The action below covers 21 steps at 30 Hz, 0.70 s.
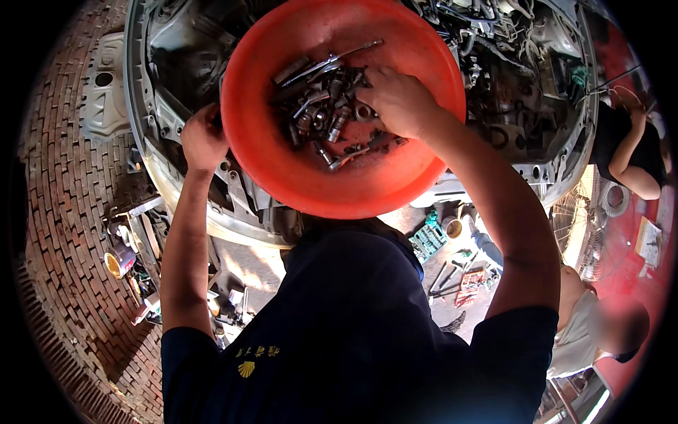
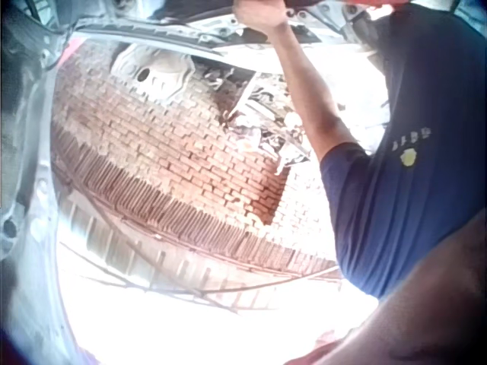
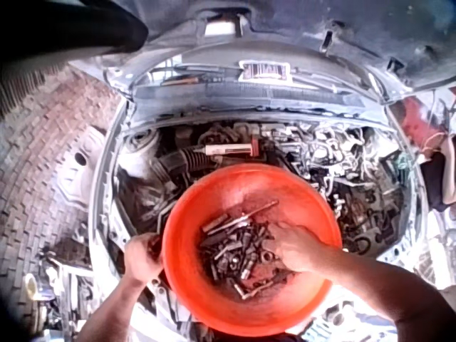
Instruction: The person organizes fasteners in a bowl, removes brackets from a car radiator using a wrench, and picks up a new radiator component.
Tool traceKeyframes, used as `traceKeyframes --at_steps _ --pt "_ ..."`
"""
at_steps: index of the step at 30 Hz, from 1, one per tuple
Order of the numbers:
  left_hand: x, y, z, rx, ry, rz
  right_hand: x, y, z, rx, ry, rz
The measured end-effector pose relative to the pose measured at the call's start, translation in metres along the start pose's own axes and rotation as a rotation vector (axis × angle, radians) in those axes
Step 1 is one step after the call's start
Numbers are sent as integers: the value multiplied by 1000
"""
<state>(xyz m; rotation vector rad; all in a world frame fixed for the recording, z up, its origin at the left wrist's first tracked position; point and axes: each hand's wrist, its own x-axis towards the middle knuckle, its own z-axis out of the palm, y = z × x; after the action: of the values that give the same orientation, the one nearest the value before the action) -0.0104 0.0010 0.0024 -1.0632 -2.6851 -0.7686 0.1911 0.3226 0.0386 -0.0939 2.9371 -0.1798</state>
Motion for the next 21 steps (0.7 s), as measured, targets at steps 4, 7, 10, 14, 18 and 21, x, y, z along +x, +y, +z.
traceKeyframes --at_steps 4,7,10,14,18,21 --pt "1 0 1 10 11 13 -6 3 3 39 -138 -113" --pt "1 -2 1 31 1 5 1 11 -18 302 -276 -130" --pt "0 -4 2 37 3 13 8 4 -42 424 -206 94" --pt "1 -1 2 43 -2 6 2 -3 5 137 28 -260" --pt "0 -2 2 19 9 16 10 -12 -2 -1 -139 -240" --pt "-2 -4 1 17 1 11 12 -3 -21 113 -118 -170"
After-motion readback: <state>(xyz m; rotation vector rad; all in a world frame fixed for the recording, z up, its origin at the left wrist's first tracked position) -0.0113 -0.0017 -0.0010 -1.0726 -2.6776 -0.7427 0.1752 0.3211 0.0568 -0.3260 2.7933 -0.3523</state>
